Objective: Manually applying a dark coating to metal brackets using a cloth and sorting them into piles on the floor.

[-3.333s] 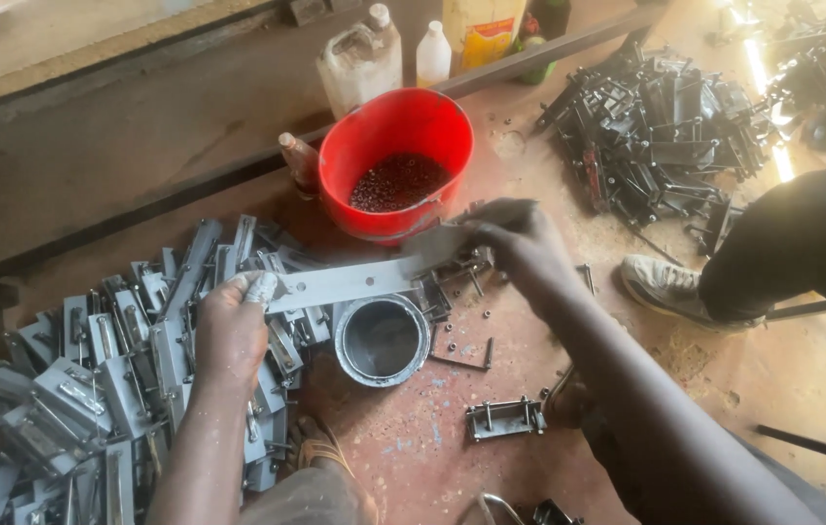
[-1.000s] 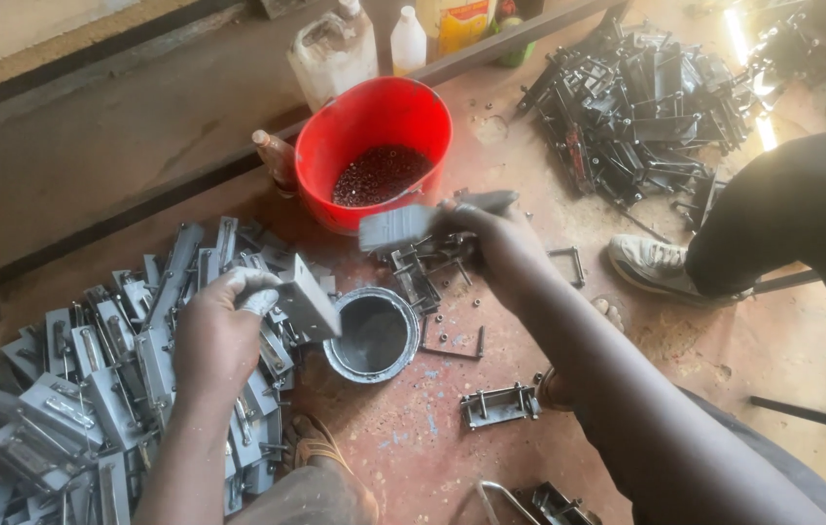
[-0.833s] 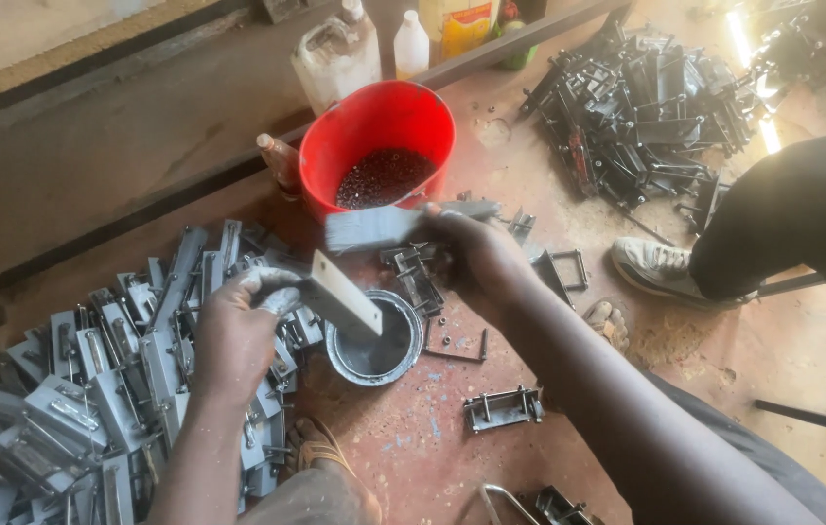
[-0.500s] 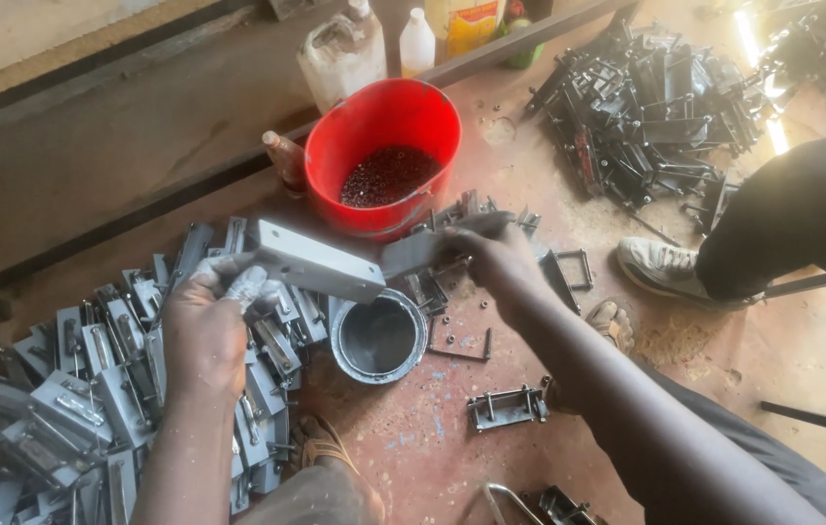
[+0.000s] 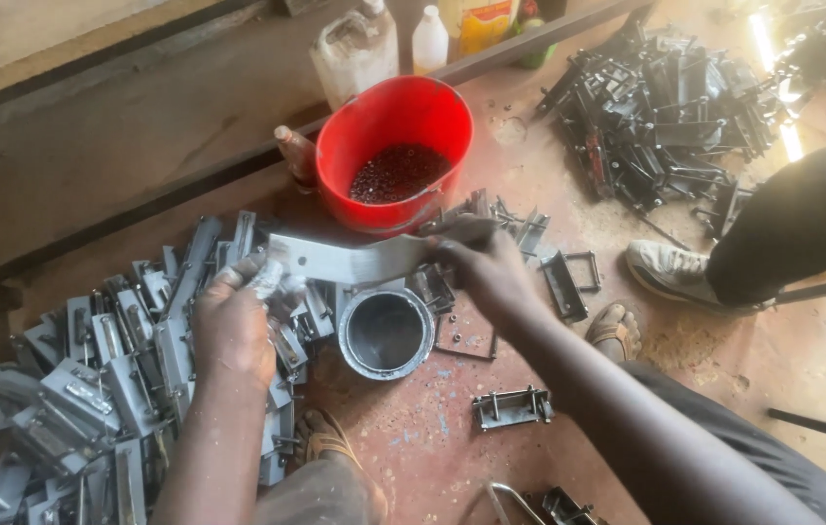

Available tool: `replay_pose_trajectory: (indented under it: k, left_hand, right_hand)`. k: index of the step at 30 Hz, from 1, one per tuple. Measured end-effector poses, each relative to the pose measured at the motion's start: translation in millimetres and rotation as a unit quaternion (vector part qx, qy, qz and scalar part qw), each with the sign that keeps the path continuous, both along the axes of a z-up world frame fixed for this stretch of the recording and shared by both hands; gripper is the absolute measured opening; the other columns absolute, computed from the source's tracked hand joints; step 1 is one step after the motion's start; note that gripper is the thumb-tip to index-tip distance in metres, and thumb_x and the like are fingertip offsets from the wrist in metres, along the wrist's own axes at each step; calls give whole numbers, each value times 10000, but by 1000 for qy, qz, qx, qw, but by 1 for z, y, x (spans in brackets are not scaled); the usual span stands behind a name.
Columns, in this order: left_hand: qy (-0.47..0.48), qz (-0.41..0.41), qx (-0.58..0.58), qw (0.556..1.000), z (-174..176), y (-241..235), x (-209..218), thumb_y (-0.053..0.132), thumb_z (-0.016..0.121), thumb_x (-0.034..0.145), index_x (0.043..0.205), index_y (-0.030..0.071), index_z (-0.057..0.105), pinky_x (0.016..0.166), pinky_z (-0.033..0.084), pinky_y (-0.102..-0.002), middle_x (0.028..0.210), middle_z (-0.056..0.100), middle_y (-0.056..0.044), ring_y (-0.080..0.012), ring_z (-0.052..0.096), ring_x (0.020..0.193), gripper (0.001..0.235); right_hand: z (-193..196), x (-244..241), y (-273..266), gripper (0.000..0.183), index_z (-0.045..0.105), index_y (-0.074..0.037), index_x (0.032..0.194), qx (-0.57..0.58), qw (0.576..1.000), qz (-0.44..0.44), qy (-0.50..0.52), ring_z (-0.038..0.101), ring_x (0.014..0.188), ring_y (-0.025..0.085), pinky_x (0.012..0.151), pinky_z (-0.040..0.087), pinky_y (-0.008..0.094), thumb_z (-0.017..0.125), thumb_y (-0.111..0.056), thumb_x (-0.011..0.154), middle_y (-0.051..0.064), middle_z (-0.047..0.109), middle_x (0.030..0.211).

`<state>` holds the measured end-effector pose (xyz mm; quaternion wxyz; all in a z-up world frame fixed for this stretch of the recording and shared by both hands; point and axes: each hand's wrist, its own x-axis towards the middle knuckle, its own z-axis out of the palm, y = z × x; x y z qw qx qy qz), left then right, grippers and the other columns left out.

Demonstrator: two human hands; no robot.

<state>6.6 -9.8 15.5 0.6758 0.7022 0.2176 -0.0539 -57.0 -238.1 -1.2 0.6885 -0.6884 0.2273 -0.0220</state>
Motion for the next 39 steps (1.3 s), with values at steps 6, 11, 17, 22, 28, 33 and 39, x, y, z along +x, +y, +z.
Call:
replay_pose_trajectory:
  k: [6, 11, 17, 22, 28, 33, 39]
  left_hand:
    - [29, 14, -32, 999, 19, 13, -1, 12, 567, 1000, 1122, 68, 640, 748, 656, -221, 1066, 632, -123, -149, 668, 818, 152]
    - [40, 31, -42, 998, 32, 5, -3, -8, 568, 994, 1186, 25, 629, 798, 686, -216, 1086, 580, -95, -121, 661, 836, 204]
    - [46, 23, 2, 999, 16, 1, 0, -37, 547, 910, 1155, 94, 713, 673, 706, -250, 1156, 693, -100, -153, 739, 839, 323]
    - [49, -20, 37, 998, 13, -9, -7, -111, 509, 866, 1107, 94, 756, 530, 646, -179, 1219, 747, -110, -127, 729, 717, 402]
    - [69, -53, 59, 994, 20, -22, -7, -73, 574, 908, 1113, 115, 758, 555, 581, -185, 1114, 784, -56, -76, 657, 698, 333]
    - [83, -43, 50, 994, 11, -25, -6, 33, 698, 935, 1076, 92, 766, 601, 584, -208, 889, 751, -28, -92, 636, 667, 167]
    - [95, -78, 117, 986, 7, -23, -7, -78, 625, 870, 1098, 95, 764, 543, 602, -163, 1045, 786, -61, -96, 679, 675, 319]
  right_hand:
    - [-30, 2, -26, 379, 772, -38, 1133, -132, 990, 5, 59, 703, 710, 279, 700, 529, 374, 759, -328, 890, 193, 749, 913]
    - [-49, 6, -41, 455, 730, -23, 1165, -138, 986, -29, 89, 687, 816, 291, 793, 519, 402, 696, -391, 899, 189, 733, 954]
    - [-100, 1, -46, 344, 660, -24, 1147, -91, 982, -23, 164, 668, 737, 229, 691, 564, 324, 628, -211, 860, 140, 669, 883]
    - [-187, -12, -56, 260, 650, -8, 1223, -123, 954, 38, 269, 557, 602, 116, 513, 541, 208, 567, -164, 1031, 108, 665, 952]
    - [-395, -63, -49, 379, 654, -126, 871, -398, 842, 194, 310, 640, 552, 264, 490, 483, 396, 434, -376, 1053, 62, 688, 657]
    - [-372, -68, -4, 284, 666, -73, 943, -342, 840, 229, 354, 698, 710, 275, 590, 548, 397, 414, -172, 1029, 136, 731, 858]
    - [-476, -85, -42, 691, 363, -357, 1583, -608, 548, 555, 150, 589, 732, 142, 533, 601, 292, 527, -38, 992, 1, 595, 833]
